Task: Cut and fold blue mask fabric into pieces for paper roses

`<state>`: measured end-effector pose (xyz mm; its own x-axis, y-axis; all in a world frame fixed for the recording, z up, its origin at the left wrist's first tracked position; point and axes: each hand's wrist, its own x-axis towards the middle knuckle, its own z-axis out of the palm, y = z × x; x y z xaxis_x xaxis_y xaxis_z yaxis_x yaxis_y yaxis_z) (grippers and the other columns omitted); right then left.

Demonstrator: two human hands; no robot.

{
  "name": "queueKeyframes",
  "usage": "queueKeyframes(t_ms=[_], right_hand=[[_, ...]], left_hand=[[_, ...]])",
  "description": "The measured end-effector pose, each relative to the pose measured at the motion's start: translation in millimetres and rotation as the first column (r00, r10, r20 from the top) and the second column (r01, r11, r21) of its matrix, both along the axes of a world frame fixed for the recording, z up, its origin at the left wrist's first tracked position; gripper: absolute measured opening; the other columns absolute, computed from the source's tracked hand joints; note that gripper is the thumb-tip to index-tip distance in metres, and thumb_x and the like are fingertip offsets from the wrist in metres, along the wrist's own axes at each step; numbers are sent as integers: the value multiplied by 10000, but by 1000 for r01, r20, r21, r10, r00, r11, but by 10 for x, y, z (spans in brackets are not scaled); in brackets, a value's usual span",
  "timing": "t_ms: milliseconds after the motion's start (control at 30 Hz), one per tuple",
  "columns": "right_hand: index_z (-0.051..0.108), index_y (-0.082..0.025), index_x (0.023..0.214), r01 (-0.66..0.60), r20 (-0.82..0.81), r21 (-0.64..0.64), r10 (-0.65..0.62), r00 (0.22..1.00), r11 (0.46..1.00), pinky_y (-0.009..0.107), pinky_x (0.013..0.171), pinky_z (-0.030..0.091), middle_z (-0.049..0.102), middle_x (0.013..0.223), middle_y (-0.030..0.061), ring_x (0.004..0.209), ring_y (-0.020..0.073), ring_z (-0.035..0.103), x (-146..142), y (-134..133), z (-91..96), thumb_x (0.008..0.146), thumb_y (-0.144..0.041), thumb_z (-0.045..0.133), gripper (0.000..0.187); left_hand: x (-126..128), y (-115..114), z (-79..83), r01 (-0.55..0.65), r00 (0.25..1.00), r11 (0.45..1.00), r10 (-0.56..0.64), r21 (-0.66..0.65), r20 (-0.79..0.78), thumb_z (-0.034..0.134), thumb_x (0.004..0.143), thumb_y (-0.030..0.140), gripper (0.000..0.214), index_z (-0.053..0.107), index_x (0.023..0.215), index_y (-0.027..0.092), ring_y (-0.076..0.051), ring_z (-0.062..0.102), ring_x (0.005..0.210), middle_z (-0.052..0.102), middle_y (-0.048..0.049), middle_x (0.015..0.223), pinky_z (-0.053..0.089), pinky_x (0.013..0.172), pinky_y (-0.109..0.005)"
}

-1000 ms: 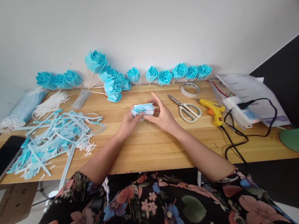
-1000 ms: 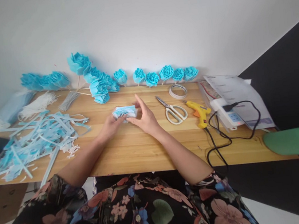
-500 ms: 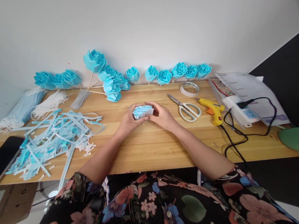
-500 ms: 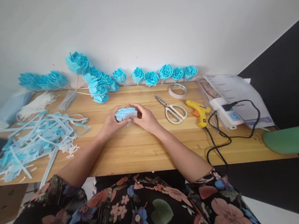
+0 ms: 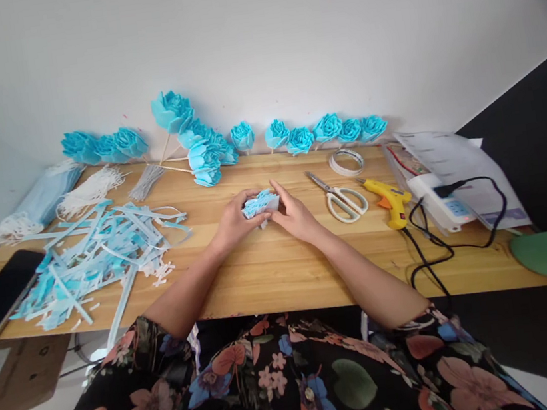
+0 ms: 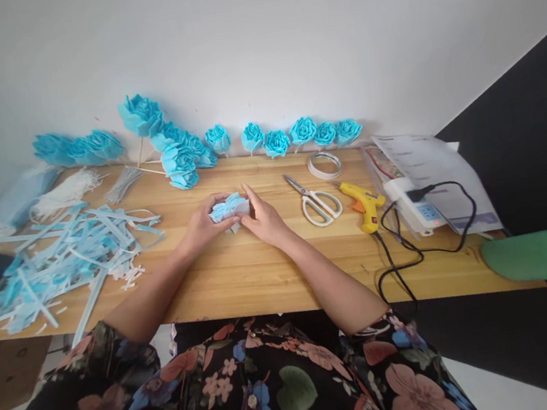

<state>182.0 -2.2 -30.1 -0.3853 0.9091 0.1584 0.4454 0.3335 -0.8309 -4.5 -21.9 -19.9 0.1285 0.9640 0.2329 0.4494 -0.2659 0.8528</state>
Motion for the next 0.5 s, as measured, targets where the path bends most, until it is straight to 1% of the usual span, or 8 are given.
queueKeyframes(t_ms=[133, 200, 267, 333, 400, 500], right_hand=[[229, -221, 1594, -64, 48, 39, 63, 997, 997, 495, 1073, 449, 590, 1413, 142, 1297, 303, 561, -15, -6, -45, 851, -229, 578, 821], [209, -214, 1599, -96, 60, 50, 93, 994, 994, 499, 1070, 449, 615, 1374, 144, 1277, 302, 573, -28, -14, -58, 844, -218, 584, 843], [209, -208, 1599, -113, 69, 60, 109, 992, 992, 497, 1064, 456, 638, 1332, 144, 1251, 302, 588, -36, -24, -58, 839, -227, 599, 854], [223, -214, 1594, -103, 68, 67, 98, 993, 992, 498, 1060, 459, 635, 1334, 142, 1249, 302, 590, -35, -32, -44, 834, -245, 617, 857], [256, -228, 1581, -75, 47, 77, 71, 996, 994, 492, 1066, 458, 615, 1367, 134, 1270, 297, 579, -24, -36, -13, 829, -256, 629, 840], [356, -251, 1527, -19, -58, 133, 27, 998, 991, 455, 1085, 450, 630, 1357, 102, 1261, 257, 590, 2, -35, 65, 830, -232, 616, 744]], left_hand=[[-12, 11, -36, 10, 1000, 1000, -10, -11, 15, 803, 701, 366, 570, 628, 1193, 137, -258, 658, 1087, 701, -115, 1164, 502, 960, -355], [-15, 14, -56, 8, 1000, 1000, -8, -8, 22, 809, 695, 369, 566, 631, 1180, 138, -260, 662, 1074, 699, -120, 1165, 507, 957, -367], [-13, 13, -71, -10, 1000, 1000, 10, 2, 18, 800, 701, 339, 515, 642, 1151, 144, -257, 666, 1057, 704, -119, 1144, 512, 951, -372], [-8, 10, -76, -38, 999, 999, 38, 7, 10, 765, 723, 276, 417, 659, 1106, 147, -248, 671, 1036, 714, -115, 1115, 515, 948, -366], [-3, 4, -69, -58, 998, 998, 58, -18, 11, 710, 755, 225, 318, 673, 1061, 150, -231, 684, 988, 730, -102, 1072, 524, 920, -347], [1, -6, -46, -84, 996, 992, 85, -89, 9, 649, 798, 218, 238, 683, 1024, 153, -208, 701, 885, 753, -73, 984, 542, 829, -312]])
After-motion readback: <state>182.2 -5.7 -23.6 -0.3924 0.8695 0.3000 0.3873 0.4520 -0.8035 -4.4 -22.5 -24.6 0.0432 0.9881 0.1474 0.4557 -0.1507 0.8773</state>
